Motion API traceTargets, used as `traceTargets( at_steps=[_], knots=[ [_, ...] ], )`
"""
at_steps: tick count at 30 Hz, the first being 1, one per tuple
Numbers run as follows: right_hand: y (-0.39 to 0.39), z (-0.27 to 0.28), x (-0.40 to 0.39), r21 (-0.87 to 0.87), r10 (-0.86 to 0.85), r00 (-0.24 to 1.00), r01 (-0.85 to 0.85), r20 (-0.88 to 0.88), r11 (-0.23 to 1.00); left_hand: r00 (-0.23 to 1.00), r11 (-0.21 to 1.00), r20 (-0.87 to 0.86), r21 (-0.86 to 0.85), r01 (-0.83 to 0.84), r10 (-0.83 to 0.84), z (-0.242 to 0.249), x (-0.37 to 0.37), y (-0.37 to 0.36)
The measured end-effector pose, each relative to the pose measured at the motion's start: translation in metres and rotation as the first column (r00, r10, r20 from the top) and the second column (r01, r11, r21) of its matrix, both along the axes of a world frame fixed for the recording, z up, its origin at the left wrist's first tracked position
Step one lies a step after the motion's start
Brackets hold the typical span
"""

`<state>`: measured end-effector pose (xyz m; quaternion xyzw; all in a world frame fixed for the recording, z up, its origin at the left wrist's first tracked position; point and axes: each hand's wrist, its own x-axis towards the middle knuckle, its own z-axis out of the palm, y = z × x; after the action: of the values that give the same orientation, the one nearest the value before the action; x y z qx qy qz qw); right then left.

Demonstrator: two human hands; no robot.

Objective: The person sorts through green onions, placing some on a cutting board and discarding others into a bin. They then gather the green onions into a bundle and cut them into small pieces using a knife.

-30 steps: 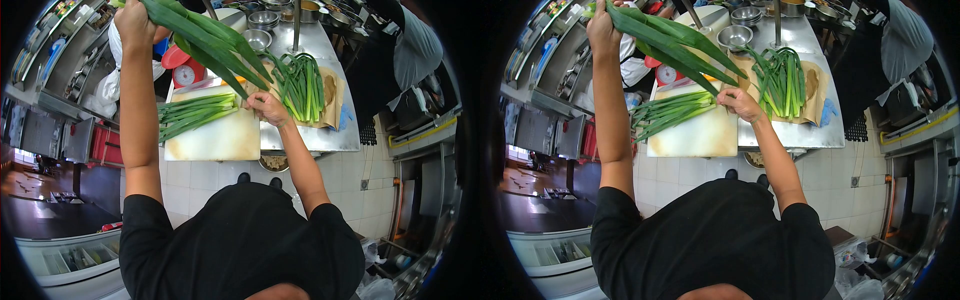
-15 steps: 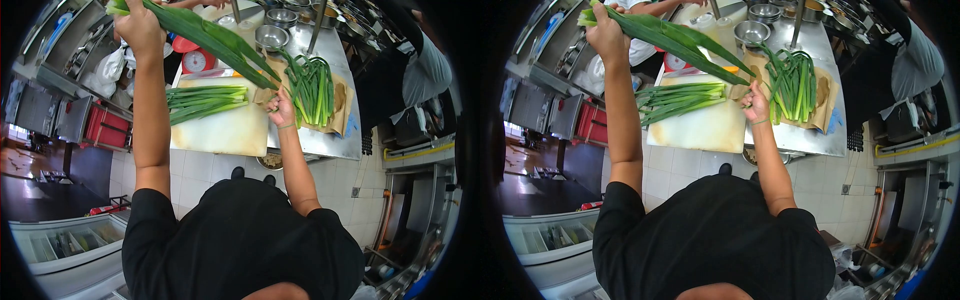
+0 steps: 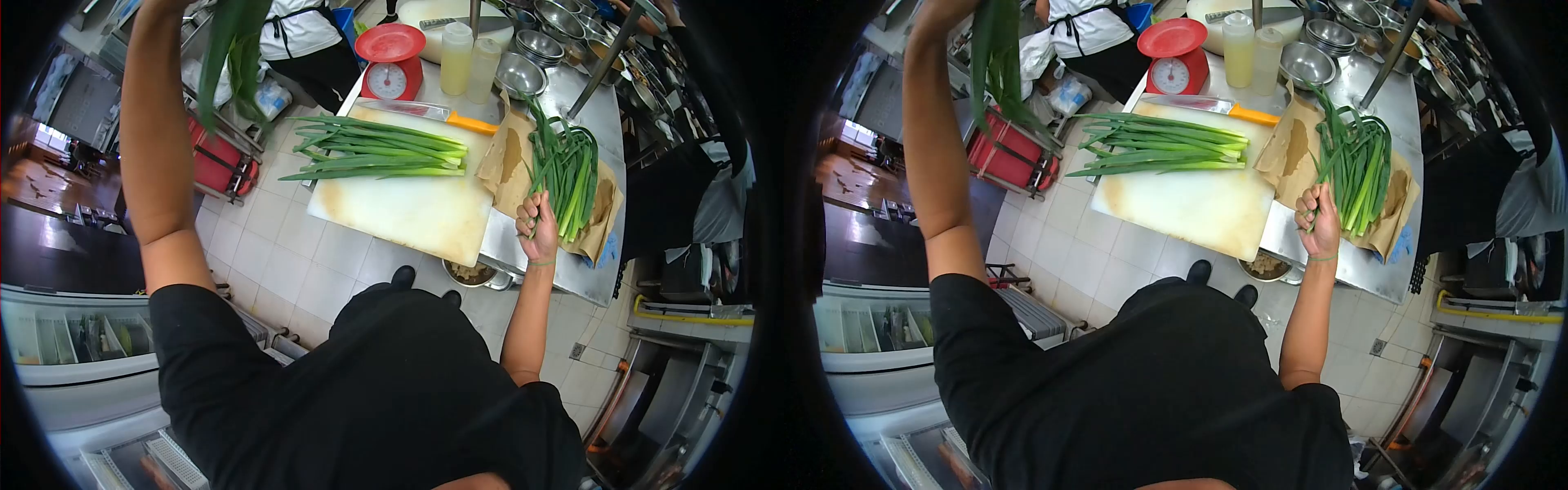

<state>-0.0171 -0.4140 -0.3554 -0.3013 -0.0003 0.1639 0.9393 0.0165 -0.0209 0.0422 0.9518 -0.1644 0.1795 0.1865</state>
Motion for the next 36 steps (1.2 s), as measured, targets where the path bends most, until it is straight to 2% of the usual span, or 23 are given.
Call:
traceTargets(
  at_steps=[3,5,7,9,11,15,16,17,19,20,22,23,25,26,28,32,34,36],
  knots=[
    [0.011,-0.002,-0.005,-0.038,-0.014,0.995,0.01,-0.097,0.999,0.967,0.957,0.162,0.244,0.155,-0.198,-0.084,-0.008,-0.034],
    [0.02,-0.003,-0.006,-0.069,0.004,0.995,-0.011,-0.098,0.998,0.914,0.873,-0.153,0.272,0.405,-0.377,-0.1,0.059,0.012],
    [0.031,0.001,-0.007,-0.11,0.004,0.994,-0.017,-0.113,0.994,0.905,0.84,-0.254,0.351,0.415,-0.341,-0.169,0.086,0.014],
    [0.038,-0.005,-0.004,-0.126,0.039,0.995,-0.05,-0.089,0.991,0.901,0.823,-0.393,0.441,0.359,-0.182,-0.198,0.075,-0.016],
    [0.048,0.001,-0.005,-0.166,0.04,0.996,-0.052,-0.076,0.985,0.884,0.814,-0.414,0.423,0.399,-0.218,-0.255,0.088,-0.021],
    [0.068,0.008,-0.004,-0.272,0.085,0.995,-0.094,-0.044,0.958,0.849,0.814,-0.422,0.338,0.472,-0.317,-0.31,0.095,-0.049],
    [0.073,0.01,-0.003,-0.304,0.085,0.995,-0.097,-0.054,0.948,0.868,0.823,-0.373,0.338,0.457,-0.329,-0.323,0.097,-0.056],
    [0.079,0.012,-0.002,-0.309,0.075,0.995,-0.09,-0.06,0.947,0.884,0.833,-0.324,0.335,0.44,-0.337,-0.328,0.096,-0.064],
    [0.093,0.014,0.006,-0.563,0.067,0.997,-0.078,-0.041,0.823,0.888,0.836,-0.342,0.347,0.424,-0.309,-0.335,0.092,-0.079],
    [0.101,0.009,0.011,-0.565,0.057,0.997,-0.072,-0.044,0.822,0.887,0.85,-0.366,0.334,0.407,-0.28,-0.341,0.091,-0.085],
    [0.115,-0.013,0.023,-0.809,-0.02,0.982,0.165,0.186,0.564,0.883,0.86,-0.392,0.323,0.395,-0.258,-0.356,0.09,-0.09],
    [0.118,-0.02,0.028,-0.809,-0.028,0.983,0.167,0.184,0.564,0.896,0.861,-0.35,0.326,0.39,-0.273,-0.367,0.09,-0.091],
    [0.121,-0.028,0.035,-0.9,-0.066,0.958,0.283,0.277,0.33,0.905,0.86,-0.311,0.329,0.39,-0.291,-0.377,0.089,-0.091],
    [0.122,-0.029,0.037,-0.901,-0.071,0.959,0.283,0.275,0.33,0.909,0.866,-0.292,0.32,0.385,-0.296,-0.378,0.087,-0.092],
    [0.123,-0.031,0.041,-0.928,-0.076,0.936,0.351,0.344,0.122,0.912,0.871,-0.276,0.31,0.382,-0.302,-0.377,0.084,-0.094],
    [0.13,-0.039,0.047,-0.898,-0.122,0.899,0.431,0.42,0.088,0.917,0.891,-0.311,0.297,0.344,-0.25,-0.374,0.082,-0.098],
    [0.131,-0.042,0.053,-0.905,-0.052,0.904,0.425,0.424,0.029,0.913,0.887,-0.333,0.31,0.341,-0.235,-0.37,0.084,-0.1],
    [0.128,-0.041,0.056,-0.912,-0.03,0.915,0.403,0.402,0.08,0.865,0.914,-0.454,0.219,0.343,-0.216,-0.365,0.086,-0.101]
  ],
)
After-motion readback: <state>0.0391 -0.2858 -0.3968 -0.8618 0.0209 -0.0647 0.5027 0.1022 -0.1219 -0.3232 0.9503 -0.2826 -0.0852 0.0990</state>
